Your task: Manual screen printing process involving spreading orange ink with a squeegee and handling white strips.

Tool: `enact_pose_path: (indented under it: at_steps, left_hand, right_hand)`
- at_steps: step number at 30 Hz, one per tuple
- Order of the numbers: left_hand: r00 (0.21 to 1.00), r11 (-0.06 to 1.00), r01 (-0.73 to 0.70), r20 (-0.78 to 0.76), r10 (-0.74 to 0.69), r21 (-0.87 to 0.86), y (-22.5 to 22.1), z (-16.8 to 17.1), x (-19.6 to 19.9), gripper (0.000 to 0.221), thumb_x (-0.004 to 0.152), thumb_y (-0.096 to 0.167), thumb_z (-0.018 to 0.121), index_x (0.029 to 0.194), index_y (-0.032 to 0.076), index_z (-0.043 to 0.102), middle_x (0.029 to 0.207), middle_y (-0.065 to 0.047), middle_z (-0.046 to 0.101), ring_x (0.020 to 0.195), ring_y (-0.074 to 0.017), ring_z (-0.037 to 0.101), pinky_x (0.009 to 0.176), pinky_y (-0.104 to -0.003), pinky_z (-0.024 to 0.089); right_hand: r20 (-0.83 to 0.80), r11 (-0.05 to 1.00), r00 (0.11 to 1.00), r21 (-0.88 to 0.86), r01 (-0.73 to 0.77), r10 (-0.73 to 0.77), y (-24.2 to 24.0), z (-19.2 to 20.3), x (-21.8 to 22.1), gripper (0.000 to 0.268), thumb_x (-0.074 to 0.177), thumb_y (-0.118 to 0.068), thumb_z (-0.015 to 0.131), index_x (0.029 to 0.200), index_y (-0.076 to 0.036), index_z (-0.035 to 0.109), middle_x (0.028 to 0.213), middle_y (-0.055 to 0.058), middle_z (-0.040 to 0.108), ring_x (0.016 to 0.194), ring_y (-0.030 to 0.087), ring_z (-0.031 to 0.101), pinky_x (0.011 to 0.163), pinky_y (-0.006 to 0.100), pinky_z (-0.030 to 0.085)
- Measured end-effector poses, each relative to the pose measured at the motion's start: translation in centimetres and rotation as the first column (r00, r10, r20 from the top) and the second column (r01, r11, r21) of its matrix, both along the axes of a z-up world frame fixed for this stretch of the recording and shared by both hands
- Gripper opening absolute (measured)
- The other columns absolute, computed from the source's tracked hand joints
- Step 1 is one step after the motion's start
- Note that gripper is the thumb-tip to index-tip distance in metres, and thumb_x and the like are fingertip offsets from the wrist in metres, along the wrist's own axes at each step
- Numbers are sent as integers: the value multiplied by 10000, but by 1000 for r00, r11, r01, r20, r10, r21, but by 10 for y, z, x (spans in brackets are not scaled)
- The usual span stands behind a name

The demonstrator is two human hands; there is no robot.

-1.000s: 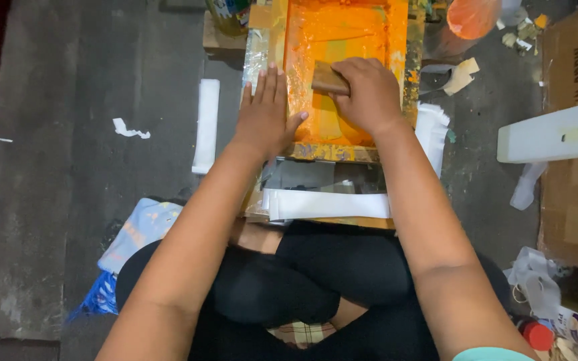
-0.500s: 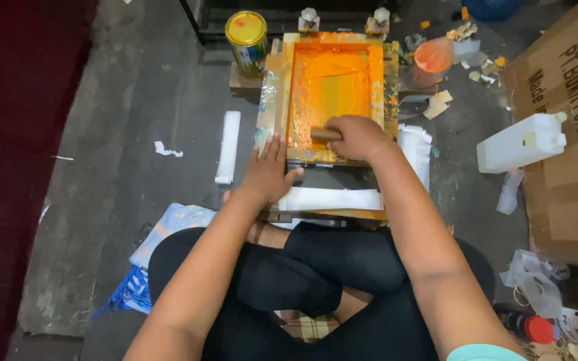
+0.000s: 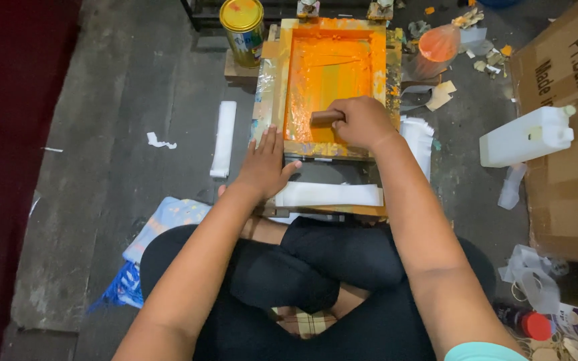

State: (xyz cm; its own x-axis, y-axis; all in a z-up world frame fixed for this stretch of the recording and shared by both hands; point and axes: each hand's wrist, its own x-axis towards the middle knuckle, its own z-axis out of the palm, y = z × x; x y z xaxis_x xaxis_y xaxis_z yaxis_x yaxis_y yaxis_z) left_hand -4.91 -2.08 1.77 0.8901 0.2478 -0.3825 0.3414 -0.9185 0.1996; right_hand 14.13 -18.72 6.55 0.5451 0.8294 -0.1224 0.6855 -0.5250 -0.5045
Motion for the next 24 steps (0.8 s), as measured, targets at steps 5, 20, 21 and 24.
enact_pose_path:
  at_steps: [5, 20, 21, 24]
  left_hand:
    - [1000, 1000, 1, 28, -1, 1, 18, -11, 31, 898, 1046, 657, 220, 1634, -15, 120, 1714, -226, 55, 1590, -341, 124, 1286, -515, 61]
    - [996, 1000, -11, 91, 9, 15, 41, -16, 75, 846, 1070, 620, 218, 1639, -1, 144, 1713, -221, 85, 1588, -338, 152, 1272, -539, 76]
    - [997, 1000, -13, 82, 12, 19, 41, -14, 74, 821, 1077, 599, 194, 1644, 9, 129, 1717, -208, 83, 1588, -336, 159, 1273, -547, 78]
    - [998, 999, -13, 56, 12, 32, 33, -19, 59, 839, 1061, 625, 211, 1643, 24, 148, 1719, -193, 108, 1582, -332, 187, 1279, -545, 97]
  right_hand:
    - [83, 990, 995, 129, 51, -62, 8, -15, 23, 242, 926, -82, 634, 1124, -104, 770, 901, 121, 727, 920, 382, 714, 843, 496, 562]
    - [274, 997, 961, 82, 3, -25, 25, -66, 46, 461, 901, -110, 657, 1362, -100, 673, 1328, 136, 658, 1305, 374, 547, 1076, 476, 462]
    - [283, 998, 959, 59, -3, -14, 24, -64, 45, 462, 907, -133, 653, 1368, -116, 667, 1319, 129, 655, 1288, 382, 552, 1052, 497, 472]
    - [148, 999, 989, 50, 11, -19, 17, -42, 29, 442, 922, -88, 607, 1358, -116, 677, 1253, 119, 688, 1236, 401, 591, 1026, 513, 485]
